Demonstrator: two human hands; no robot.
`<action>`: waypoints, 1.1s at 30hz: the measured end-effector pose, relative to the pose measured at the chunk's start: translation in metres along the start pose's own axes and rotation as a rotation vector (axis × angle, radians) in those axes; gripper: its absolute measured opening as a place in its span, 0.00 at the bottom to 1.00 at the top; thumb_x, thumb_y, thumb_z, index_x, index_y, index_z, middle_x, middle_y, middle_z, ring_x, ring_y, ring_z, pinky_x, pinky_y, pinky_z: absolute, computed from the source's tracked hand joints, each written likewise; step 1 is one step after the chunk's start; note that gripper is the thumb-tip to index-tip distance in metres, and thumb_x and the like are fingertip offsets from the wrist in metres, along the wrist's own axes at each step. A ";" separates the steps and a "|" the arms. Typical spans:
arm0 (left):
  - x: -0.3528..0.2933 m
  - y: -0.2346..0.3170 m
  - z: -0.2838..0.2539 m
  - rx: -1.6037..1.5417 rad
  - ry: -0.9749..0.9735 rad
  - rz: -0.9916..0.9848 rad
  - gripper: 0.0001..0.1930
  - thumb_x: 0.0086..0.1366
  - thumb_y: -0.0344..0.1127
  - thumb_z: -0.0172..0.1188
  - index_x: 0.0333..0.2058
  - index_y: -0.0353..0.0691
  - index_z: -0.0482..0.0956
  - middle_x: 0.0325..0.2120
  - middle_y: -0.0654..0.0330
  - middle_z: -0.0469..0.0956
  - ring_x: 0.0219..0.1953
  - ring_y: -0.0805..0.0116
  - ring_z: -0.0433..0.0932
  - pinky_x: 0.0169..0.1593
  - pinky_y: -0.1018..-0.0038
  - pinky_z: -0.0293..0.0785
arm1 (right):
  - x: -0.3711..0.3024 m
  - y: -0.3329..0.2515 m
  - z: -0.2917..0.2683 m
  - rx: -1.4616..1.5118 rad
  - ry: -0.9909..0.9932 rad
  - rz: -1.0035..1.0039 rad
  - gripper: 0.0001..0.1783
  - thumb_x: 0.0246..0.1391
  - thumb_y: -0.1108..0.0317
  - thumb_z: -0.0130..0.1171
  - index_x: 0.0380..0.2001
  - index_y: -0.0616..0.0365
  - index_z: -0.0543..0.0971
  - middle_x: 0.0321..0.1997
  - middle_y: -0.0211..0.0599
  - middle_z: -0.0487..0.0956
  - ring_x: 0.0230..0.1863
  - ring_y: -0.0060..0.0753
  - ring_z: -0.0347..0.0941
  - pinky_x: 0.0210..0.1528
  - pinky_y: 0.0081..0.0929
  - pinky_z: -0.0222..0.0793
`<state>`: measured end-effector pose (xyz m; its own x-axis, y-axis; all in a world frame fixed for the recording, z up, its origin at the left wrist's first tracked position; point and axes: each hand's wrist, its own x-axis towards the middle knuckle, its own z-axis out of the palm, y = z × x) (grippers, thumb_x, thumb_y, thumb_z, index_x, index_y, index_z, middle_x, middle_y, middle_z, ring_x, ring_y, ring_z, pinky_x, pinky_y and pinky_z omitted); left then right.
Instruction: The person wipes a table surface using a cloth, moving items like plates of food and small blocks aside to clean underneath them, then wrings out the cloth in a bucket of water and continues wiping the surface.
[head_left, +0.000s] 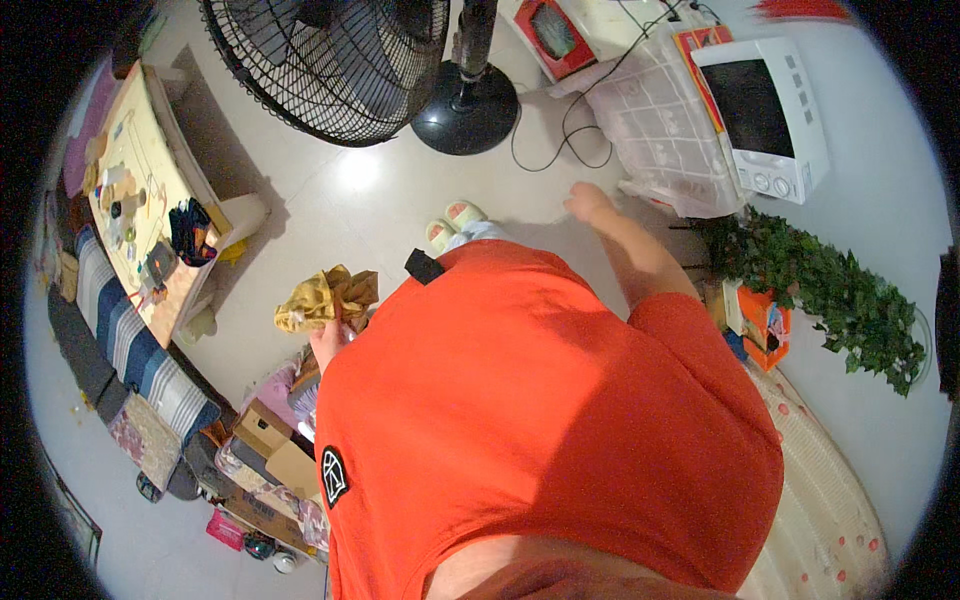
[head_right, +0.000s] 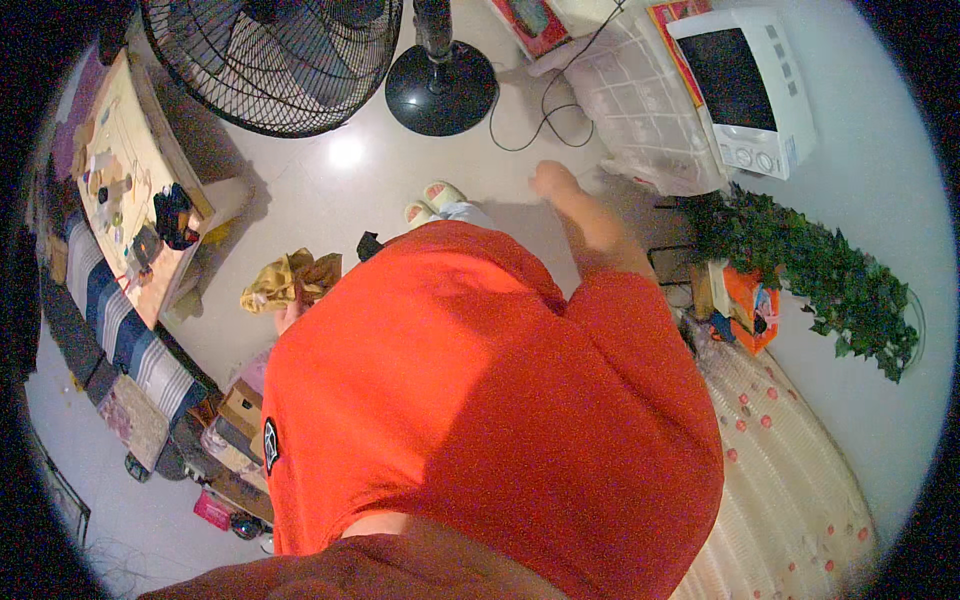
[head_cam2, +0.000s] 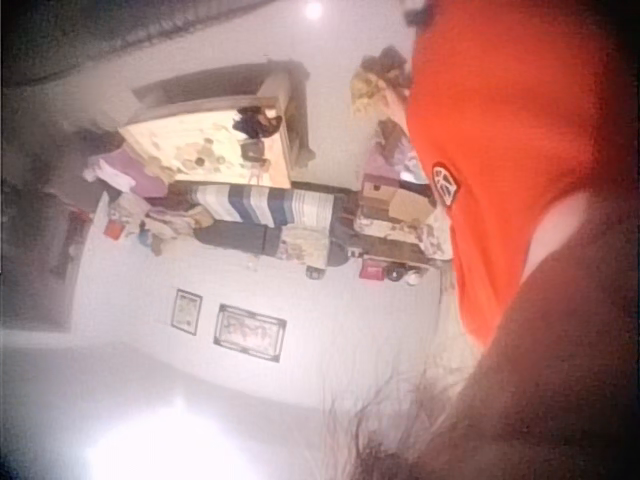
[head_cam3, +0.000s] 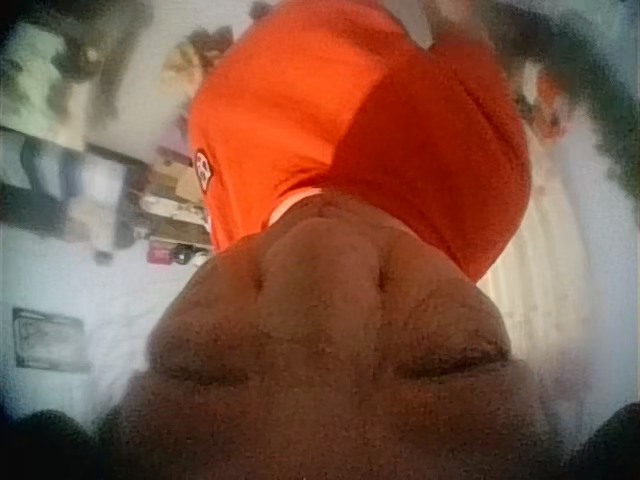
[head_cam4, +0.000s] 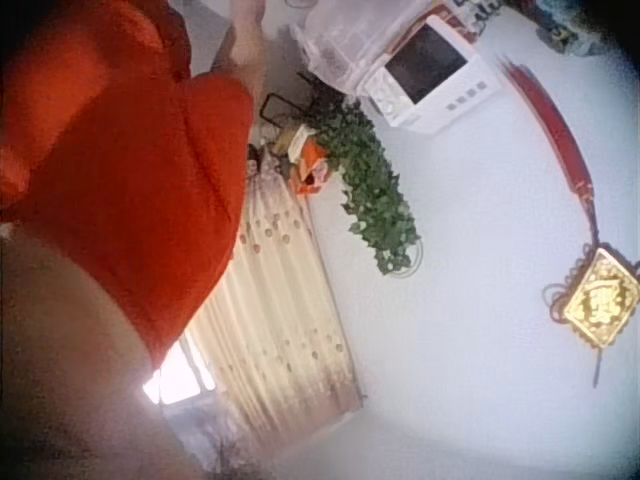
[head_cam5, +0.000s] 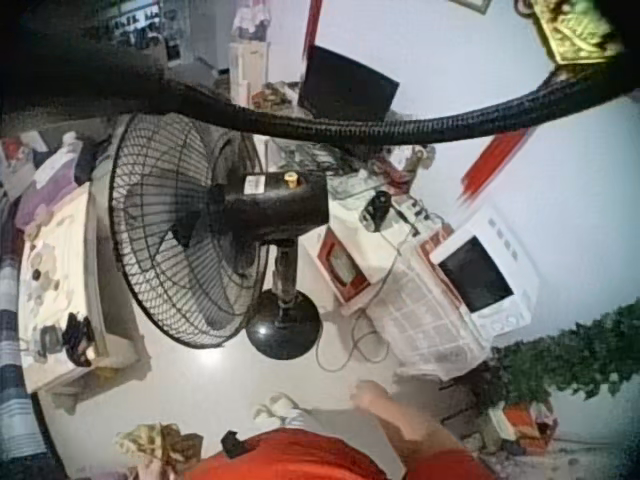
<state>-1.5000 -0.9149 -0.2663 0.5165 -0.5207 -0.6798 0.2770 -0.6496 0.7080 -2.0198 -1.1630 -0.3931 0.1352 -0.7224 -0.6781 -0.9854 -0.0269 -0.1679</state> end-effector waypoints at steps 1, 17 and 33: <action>0.004 0.004 0.002 0.003 -0.019 0.011 0.10 0.63 0.39 0.61 0.27 0.40 0.75 0.19 0.71 0.70 0.18 0.81 0.64 0.21 0.78 0.55 | -0.005 0.009 0.007 0.008 -0.122 0.032 0.19 0.46 0.58 0.57 0.35 0.63 0.80 0.36 0.49 0.80 0.42 0.48 0.77 0.47 0.40 0.72; 0.078 -0.057 -0.032 -0.069 -0.048 -0.065 0.13 0.62 0.39 0.60 0.38 0.34 0.75 0.27 0.62 0.76 0.25 0.77 0.69 0.25 0.75 0.64 | -0.037 0.068 -0.081 0.145 0.199 0.028 0.16 0.47 0.58 0.56 0.30 0.60 0.81 0.36 0.50 0.80 0.39 0.50 0.78 0.44 0.44 0.73; -0.021 0.108 0.157 0.059 0.203 -0.318 0.13 0.64 0.36 0.59 0.42 0.34 0.74 0.32 0.62 0.77 0.30 0.74 0.72 0.32 0.74 0.67 | 0.262 0.122 -0.571 -0.030 0.474 0.388 0.20 0.52 0.63 0.51 0.45 0.62 0.80 0.53 0.49 0.77 0.53 0.47 0.75 0.58 0.36 0.68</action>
<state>-1.6080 -1.0617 -0.2055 0.5642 -0.1713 -0.8077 0.4055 -0.7946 0.4518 -2.1633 -1.7498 -0.1822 -0.2882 -0.9119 -0.2921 -0.9569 0.2855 0.0527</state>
